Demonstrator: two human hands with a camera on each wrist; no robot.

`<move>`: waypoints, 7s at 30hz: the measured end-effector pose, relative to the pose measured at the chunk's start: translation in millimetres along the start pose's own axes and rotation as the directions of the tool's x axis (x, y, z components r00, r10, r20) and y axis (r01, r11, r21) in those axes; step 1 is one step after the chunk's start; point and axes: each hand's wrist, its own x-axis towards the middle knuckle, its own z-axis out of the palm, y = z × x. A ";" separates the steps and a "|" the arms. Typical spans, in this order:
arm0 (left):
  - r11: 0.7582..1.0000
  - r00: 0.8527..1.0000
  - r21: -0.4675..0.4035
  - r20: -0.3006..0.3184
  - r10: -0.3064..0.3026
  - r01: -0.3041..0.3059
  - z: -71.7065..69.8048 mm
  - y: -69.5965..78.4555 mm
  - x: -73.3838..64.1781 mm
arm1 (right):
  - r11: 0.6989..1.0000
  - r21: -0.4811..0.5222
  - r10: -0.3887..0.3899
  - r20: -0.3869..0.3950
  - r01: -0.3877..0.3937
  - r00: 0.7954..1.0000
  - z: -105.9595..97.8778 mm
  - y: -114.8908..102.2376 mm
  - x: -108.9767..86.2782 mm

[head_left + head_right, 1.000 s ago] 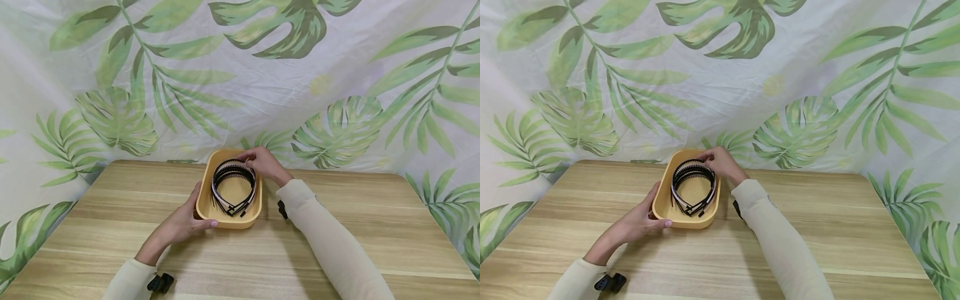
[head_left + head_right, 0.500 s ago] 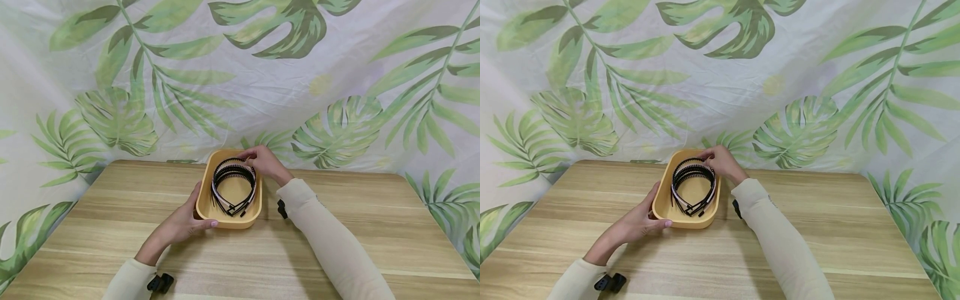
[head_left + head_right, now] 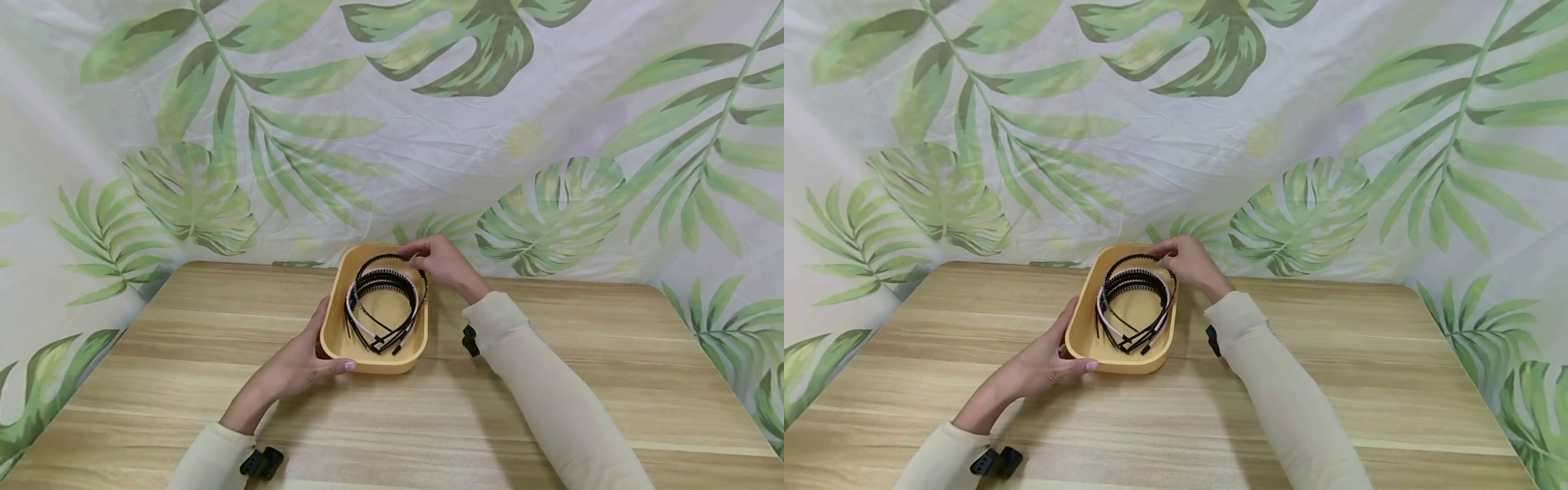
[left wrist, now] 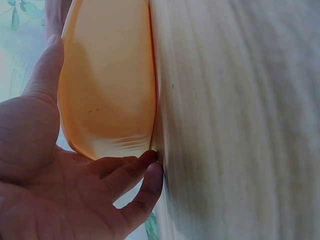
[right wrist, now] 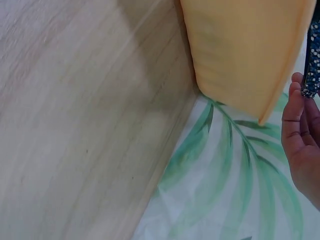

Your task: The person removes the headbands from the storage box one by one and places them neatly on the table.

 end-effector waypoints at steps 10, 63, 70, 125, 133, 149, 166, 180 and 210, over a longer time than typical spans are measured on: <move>1.000 1.000 0.016 -0.005 0.012 -0.012 -0.6 -1.6 -0.4 | 1.000 0.004 0.008 -0.003 -0.008 1.000 -19.1 6.8 -11.4; 1.000 1.000 0.004 0.007 0.003 -0.003 0.0 -1.9 -0.2 | 0.984 -0.020 0.177 -0.045 -0.178 0.983 -77.4 86.2 -50.0; 1.000 1.000 0.006 0.013 0.002 -0.002 -0.4 -1.5 0.2 | 0.975 -0.007 0.220 -0.034 -0.220 0.975 -72.1 89.4 -47.9; 1.000 1.000 0.018 0.004 0.002 -0.002 -0.2 0.4 0.1 | 0.963 -0.141 0.231 -0.006 -0.229 0.973 -54.7 91.0 -33.4; 1.000 1.000 0.014 0.003 0.006 -0.006 0.2 1.0 -0.4 | 0.965 -0.140 0.222 -0.011 -0.221 0.975 -53.2 94.9 -31.6; 1.000 1.000 0.015 0.003 0.012 -0.012 -0.1 1.2 0.6 | 0.963 -0.137 0.228 -0.038 -0.231 0.973 -54.4 94.7 -34.4; 1.000 1.000 0.003 0.011 0.030 -0.030 0.1 0.8 0.8 | 0.967 -0.194 0.154 -0.083 -0.168 0.985 -60.0 77.8 -47.8; 0.999 1.000 0.016 0.011 0.027 -0.028 -0.8 -0.8 2.0 | 0.979 -0.183 0.077 -0.088 -0.092 0.993 -50.6 55.1 -48.2; 0.999 0.999 -0.027 0.033 0.039 -0.038 -0.9 -1.0 2.5 | 0.989 -0.127 -0.081 -0.079 0.071 0.994 -27.0 22.8 -39.4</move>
